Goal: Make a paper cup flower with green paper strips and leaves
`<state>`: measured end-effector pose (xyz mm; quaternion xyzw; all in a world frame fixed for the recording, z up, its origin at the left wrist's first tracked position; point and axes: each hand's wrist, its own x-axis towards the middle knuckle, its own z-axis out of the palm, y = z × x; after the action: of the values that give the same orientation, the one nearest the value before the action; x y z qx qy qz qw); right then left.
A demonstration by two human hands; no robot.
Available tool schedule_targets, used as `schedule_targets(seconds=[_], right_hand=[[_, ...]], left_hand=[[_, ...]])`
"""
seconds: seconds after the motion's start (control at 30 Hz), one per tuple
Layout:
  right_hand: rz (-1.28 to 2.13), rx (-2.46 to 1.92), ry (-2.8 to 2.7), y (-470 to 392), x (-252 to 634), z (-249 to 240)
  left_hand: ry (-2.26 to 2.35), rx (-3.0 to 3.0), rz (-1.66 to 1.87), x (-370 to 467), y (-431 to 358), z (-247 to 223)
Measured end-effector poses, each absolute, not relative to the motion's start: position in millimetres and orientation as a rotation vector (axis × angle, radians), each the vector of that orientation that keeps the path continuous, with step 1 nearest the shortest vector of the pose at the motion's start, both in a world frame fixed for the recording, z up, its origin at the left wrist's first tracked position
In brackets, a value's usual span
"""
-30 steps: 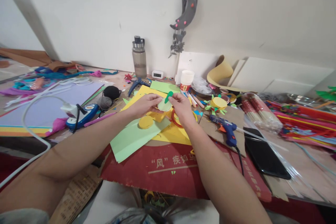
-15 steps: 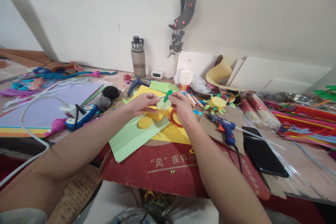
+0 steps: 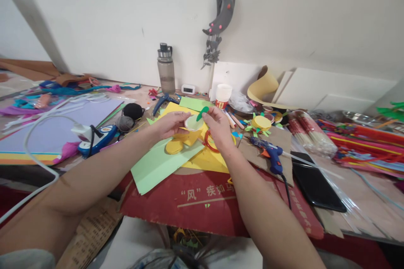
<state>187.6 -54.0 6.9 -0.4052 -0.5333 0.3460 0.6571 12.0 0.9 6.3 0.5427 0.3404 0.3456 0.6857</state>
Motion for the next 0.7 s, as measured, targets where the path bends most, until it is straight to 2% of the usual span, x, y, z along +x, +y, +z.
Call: schedule_targets(seconds=[0.2,0.3,0.53,0.7], right_hand=[[0.791,-1.185,-1.104,-46,193,-4],[0.833,-1.202,-1.084,-44,194,-7],[0.966,-1.17,-0.9,-44,191,-2],[1.113,-1.043,-0.847,-49,187,5]], left_hand=[[1.213,1.967,0.712,9,8,-3],[1.289,2.191,0.868,10,9,-2],[0.771,2.439,1.063,12,-8,8],[0.725,2.757,1.169,9,-14,15]])
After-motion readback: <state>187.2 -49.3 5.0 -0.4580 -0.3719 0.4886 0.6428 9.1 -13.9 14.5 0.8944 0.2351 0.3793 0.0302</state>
